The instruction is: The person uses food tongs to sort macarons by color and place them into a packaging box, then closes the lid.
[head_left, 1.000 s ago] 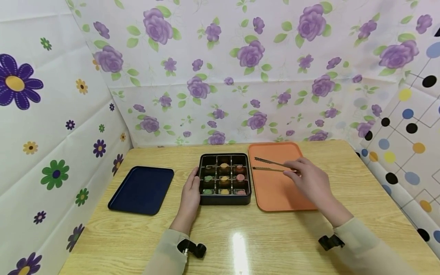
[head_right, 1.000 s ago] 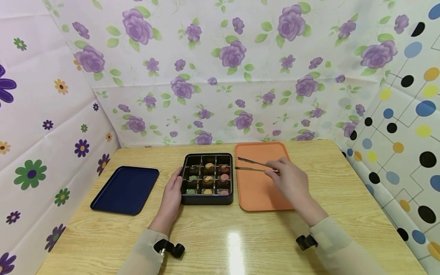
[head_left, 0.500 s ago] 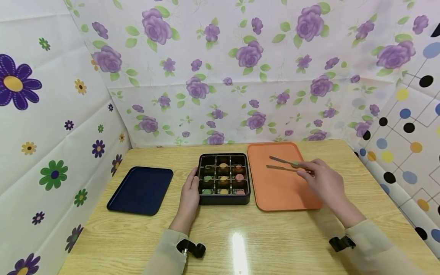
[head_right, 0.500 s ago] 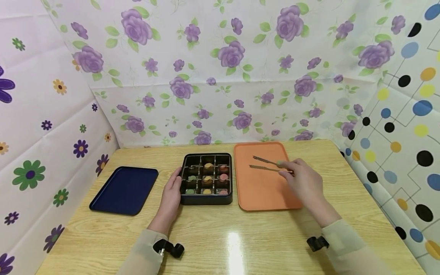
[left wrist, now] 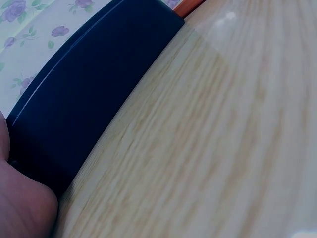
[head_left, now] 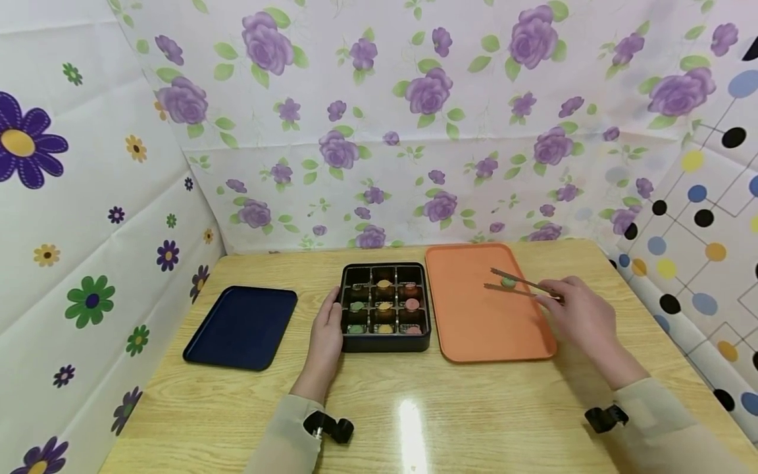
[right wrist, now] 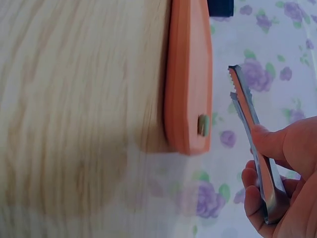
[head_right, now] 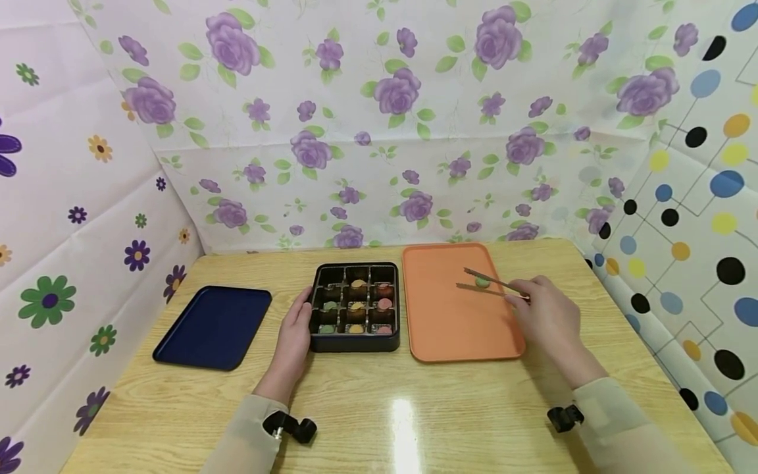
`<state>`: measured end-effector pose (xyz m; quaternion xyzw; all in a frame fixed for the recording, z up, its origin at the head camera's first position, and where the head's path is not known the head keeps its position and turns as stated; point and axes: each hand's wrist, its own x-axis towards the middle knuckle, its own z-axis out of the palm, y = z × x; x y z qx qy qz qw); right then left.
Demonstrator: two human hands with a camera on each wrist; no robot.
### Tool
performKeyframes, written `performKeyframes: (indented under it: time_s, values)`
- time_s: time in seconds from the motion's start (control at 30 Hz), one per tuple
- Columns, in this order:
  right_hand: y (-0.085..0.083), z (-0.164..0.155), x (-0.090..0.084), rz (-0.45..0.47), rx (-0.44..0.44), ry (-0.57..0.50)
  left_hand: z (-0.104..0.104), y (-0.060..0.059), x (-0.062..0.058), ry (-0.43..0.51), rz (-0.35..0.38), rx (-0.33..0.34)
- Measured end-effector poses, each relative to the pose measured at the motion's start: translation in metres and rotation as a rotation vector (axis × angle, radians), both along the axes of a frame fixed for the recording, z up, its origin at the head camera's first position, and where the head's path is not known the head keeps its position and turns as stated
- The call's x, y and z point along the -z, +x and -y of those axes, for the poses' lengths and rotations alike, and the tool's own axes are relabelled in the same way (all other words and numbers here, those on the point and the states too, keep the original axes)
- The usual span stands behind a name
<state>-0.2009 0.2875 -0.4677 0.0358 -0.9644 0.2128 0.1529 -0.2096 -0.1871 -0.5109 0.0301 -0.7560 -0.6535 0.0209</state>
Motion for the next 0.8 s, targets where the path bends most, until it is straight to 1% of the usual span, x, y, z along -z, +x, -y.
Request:
performKeyframes:
  time_s: [0.23, 0.47, 0.8]
  values:
    - [-0.004, -0.014, 0.005, 0.003, 0.024, 0.027, 0.0, -0.001, 0.0, 0.008, 0.005, -0.003]
    - [-0.007, -0.022, 0.009, 0.002, 0.046, 0.055, 0.0, -0.001, 0.001, 0.013, 0.004, -0.004]
    - [-0.01, -0.03, 0.013, 0.041, 0.068, 0.069, -0.001, -0.001, 0.0, 0.024, 0.0, -0.005]
